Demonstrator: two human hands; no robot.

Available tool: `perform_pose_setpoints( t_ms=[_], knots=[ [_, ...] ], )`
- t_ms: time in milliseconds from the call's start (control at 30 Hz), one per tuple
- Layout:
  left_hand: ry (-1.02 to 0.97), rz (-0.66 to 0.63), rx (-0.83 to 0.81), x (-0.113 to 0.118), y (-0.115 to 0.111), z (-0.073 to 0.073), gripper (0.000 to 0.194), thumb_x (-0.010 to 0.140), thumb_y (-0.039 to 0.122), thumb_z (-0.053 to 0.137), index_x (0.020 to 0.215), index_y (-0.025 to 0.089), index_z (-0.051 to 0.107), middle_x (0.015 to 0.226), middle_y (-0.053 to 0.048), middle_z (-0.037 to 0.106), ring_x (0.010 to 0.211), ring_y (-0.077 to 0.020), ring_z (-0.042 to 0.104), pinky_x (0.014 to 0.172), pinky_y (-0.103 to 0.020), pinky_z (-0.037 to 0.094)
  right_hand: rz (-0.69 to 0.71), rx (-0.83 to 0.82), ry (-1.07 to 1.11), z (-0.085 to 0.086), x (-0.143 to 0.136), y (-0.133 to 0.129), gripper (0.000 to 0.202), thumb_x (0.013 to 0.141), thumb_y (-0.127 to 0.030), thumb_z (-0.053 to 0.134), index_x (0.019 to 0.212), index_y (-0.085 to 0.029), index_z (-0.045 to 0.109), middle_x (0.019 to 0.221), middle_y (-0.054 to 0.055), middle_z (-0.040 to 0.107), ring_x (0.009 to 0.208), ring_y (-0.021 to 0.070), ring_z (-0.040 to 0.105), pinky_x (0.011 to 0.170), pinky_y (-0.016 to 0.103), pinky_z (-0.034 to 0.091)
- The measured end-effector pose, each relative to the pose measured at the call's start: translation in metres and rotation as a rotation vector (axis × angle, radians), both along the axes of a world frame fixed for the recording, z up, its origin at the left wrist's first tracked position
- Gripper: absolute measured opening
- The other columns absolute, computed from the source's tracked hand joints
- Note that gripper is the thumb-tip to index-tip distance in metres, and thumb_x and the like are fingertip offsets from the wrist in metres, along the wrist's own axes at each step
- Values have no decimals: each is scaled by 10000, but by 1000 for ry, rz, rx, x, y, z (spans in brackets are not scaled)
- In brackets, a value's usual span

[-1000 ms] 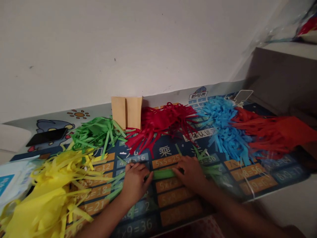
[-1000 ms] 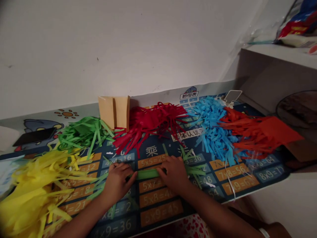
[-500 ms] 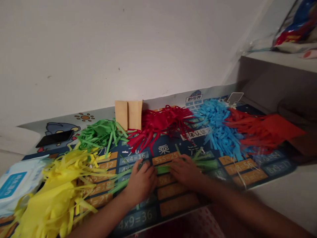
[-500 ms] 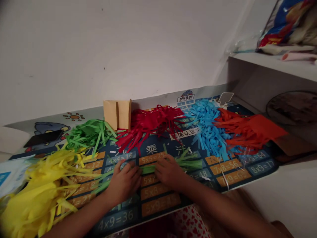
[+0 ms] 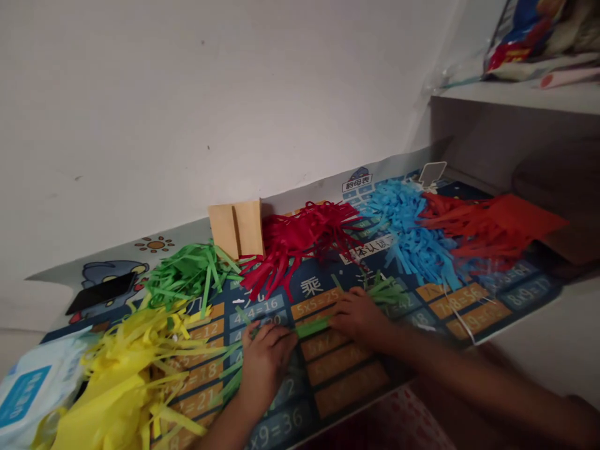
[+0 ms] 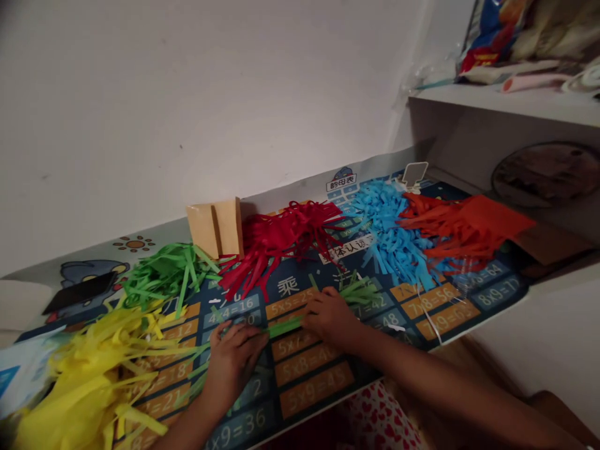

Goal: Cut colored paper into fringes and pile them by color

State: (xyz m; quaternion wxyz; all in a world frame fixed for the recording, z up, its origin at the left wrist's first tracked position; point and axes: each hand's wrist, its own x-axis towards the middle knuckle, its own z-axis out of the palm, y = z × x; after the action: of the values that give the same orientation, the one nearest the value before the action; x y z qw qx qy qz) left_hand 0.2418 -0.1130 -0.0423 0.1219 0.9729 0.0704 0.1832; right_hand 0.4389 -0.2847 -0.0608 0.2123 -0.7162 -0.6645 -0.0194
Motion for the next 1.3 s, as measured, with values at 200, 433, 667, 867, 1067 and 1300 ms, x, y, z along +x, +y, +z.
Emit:
perform_pose_setpoints(
  t_ms=[200,433,667,867,1067,1300],
  knots=[
    [51,110,-195,4,6,-1,204,921,312,527,814,264,694,842,-18,695,849,-232,590,797,-416,317,-187,-76,303,7,17,-7,69,821,-256,748,759,-246,720,840,-16,645,853,177,522,751,322,301],
    [88,185,-104,15,5,-5,220,890,264,536,700,215,634,754,-26,652,789,-230,555,765,-409,302,-260,-121,299,12,10,1,101,767,-178,733,694,-210,670,828,-8,639,843,188,517,750,334,290],
    [90,160,4,15,3,-3,101,868,189,577,829,237,656,813,-23,657,831,-225,556,823,-431,317,-301,-142,223,15,8,3,93,769,-198,711,715,-201,636,840,12,641,841,202,510,727,338,287],
    [115,-80,236,11,-4,2,376,799,80,610,1084,325,630,968,0,686,1010,-269,538,994,-533,237,60,-23,-83,20,0,-6,121,936,-183,564,951,-249,665,998,18,673,1020,234,494,917,434,256],
    [139,-127,298,26,-11,13,126,887,165,551,907,256,636,809,-3,662,939,-253,541,1005,-549,241,229,-56,-264,14,1,10,153,952,-151,518,878,-179,649,896,46,662,944,213,520,896,416,295],
    [113,-126,245,33,-11,22,106,847,153,592,820,236,651,755,2,656,869,-218,558,1016,-549,256,222,-205,-208,36,-1,30,212,819,-312,624,964,-159,640,930,87,672,875,236,564,811,419,302]
  ],
)
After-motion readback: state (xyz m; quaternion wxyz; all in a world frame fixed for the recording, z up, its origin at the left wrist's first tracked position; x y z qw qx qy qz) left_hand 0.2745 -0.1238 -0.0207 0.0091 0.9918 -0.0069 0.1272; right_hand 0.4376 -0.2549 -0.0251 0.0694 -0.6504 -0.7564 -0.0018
